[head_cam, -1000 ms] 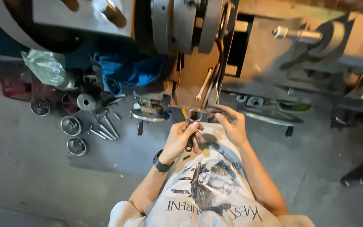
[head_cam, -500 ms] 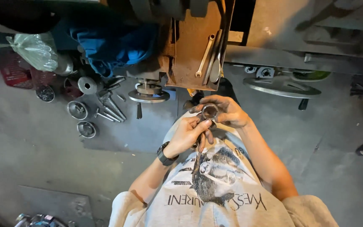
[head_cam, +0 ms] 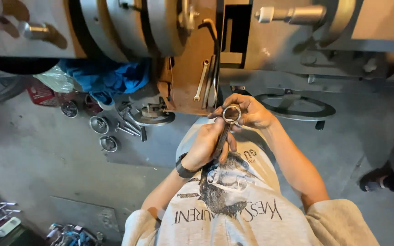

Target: Picking up metal parts, measuring them with calipers, and mounting them on a lathe for machining.

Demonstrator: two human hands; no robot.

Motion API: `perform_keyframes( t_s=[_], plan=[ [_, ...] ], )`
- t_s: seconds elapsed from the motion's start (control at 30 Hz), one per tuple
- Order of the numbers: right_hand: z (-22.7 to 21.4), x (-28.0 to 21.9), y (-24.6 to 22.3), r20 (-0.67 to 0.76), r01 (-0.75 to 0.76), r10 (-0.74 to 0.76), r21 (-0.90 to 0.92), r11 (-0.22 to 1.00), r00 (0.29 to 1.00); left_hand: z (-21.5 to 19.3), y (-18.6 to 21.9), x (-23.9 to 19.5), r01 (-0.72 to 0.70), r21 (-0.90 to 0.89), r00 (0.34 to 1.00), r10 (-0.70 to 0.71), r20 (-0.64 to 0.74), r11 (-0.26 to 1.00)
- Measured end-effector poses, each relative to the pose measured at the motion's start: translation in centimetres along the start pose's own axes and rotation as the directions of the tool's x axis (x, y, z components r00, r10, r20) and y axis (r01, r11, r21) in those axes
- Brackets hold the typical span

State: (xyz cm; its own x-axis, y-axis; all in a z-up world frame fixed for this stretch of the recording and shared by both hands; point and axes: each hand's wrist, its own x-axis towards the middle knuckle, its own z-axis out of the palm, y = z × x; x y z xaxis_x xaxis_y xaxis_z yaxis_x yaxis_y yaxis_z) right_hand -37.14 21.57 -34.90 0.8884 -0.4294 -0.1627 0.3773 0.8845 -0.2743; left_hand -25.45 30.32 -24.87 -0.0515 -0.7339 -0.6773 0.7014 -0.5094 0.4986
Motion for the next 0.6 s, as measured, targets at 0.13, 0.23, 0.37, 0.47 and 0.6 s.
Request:
perform_keyframes(
  t_s=[0.13, 0.23, 0.37, 0.47, 0.6],
  plan=[
    [-1.6, 0.9, -1.5, 0.011, 0.048, -0.048, -0.073, 0.996, 0.999, -1.9, -3.8, 2.3, -0.024, -0.159, 0.985, -0.004, -0.172, 0.987],
    [-2.2, 1.5, -3.6, 0.064, 0.058, -0.05, -0.142, 0.988, 0.997, -1.2, -2.6, 2.6, -0.167, 0.259, 0.892, 0.258, -0.372, 0.951],
    [-1.9, 1.8, -5.0, 0.073, 0.057, -0.039, -0.265, 0.963, 0.997, -0.3, -1.4, 3.1, -0.289, 0.608, 0.786, 0.546, -0.29, 0.739],
    [-1.5, 2.2, -5.9, 0.075, 0.067, -0.04, -0.409, 0.91, 0.996, 0.1, -0.9, 3.6, -0.267, 0.658, 0.779, 0.56, -0.282, 0.704],
    [-2.0, 3.1, -6.6, 0.083, 0.033, 0.01, -0.492, 0.87, 0.997, 0.3, -0.7, 4.2, -0.238, 0.677, 0.793, 0.542, -0.279, 0.696]
  ],
)
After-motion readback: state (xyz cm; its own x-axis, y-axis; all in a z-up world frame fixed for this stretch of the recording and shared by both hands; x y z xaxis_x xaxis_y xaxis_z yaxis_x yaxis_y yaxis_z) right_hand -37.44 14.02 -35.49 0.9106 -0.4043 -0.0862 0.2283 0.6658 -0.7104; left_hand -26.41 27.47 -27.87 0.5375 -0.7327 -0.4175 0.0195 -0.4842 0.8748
